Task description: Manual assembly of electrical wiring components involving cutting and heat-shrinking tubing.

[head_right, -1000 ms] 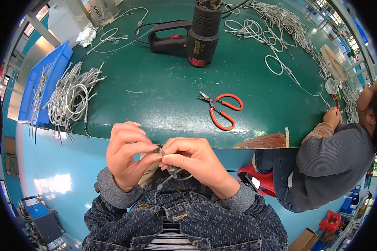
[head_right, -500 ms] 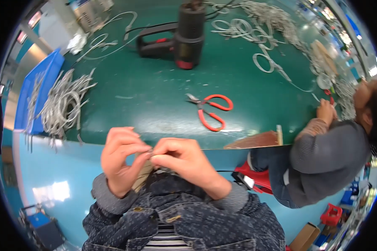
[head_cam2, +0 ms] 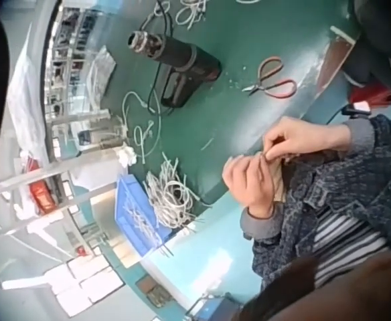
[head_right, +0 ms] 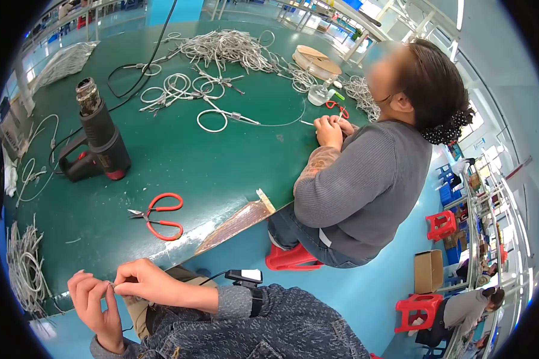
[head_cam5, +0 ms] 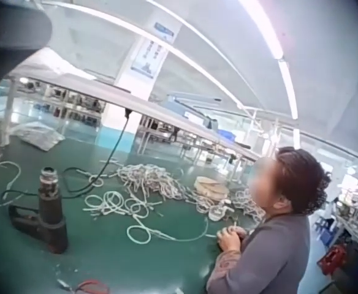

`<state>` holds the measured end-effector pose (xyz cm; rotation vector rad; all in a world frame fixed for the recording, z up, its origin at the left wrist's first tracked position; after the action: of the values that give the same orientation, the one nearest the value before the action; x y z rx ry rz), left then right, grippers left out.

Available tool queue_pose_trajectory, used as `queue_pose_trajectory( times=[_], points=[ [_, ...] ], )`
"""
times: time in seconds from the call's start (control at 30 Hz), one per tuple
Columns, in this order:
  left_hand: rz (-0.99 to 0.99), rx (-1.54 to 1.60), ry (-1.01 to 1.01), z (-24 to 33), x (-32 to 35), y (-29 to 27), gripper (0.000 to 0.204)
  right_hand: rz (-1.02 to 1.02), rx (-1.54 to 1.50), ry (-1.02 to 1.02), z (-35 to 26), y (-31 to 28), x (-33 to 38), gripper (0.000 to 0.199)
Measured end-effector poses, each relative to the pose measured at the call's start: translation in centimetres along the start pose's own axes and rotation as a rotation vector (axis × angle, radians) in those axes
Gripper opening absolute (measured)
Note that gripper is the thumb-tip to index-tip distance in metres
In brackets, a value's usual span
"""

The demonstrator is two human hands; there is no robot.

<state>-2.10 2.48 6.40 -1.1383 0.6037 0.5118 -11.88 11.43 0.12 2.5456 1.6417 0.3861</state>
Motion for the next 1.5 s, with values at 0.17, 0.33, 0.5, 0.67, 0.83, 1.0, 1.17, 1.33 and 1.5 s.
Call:
queue_pose_trajectory(
  times=[0.17, 0.33, 0.5, 0.67, 0.83, 1.0, 1.17, 1.33, 1.5],
  points=[
    [-0.051, -0.006, 0.035, -0.1, -1.2, -0.1, 0.018, -0.063, -0.087, 0.058, -0.1, -0.1, -0.6, 0.011],
    [-0.074, 0.033, 0.017, -0.7, -2.3, 0.5, 0.016, -0.067, -0.114, 0.018, -0.3, -0.7, -1.4, 0.011],
    [-0.009, 0.098, -0.047, -0.4, -4.0, -0.1, 0.005, -0.026, -0.046, -0.114, -0.6, -0.7, -2.3, 0.011],
    [-0.002, 0.315, -0.359, -2.7, -1.8, 0.9, 0.008, -0.037, 0.057, -0.293, 0.1, -0.9, -2.8, 0.012],
    [0.055, 0.513, -0.529, -2.6, -1.3, 1.2, 0.005, 0.017, -0.020, -0.081, 1.6, -1.4, -3.0, 0.011],
    [0.049, 0.539, -0.532, -3.1, -1.5, 1.5, 0.006, 0.004, -0.062, 0.074, 2.2, -2.0, -3.4, 0.011],
    [0.088, 0.580, -0.547, -3.0, -2.0, 1.0, 0.005, 0.021, -0.020, -0.057, 1.9, -2.0, -3.8, 0.011],
    [0.108, 0.578, -0.544, -3.0, -1.1, 0.5, 0.006, 0.033, -0.041, -0.034, 2.0, -1.5, -3.6, 0.012],
    [0.171, 0.700, -0.633, -2.7, 0.2, 0.6, 0.006, 0.057, 0.060, -0.081, 2.1, -1.3, -3.2, 0.012]
  ],
)
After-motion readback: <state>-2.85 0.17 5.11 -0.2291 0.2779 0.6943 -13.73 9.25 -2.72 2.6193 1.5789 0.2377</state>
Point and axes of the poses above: each hand's wrist, its own x-axis away from the middle knuckle, its own y-axis out of the palm, z = x × y, the point moved 5 cm from there along -x, towards the middle knuckle, and after that the axes turned 6 degrees about y, right-handed, at the moved point
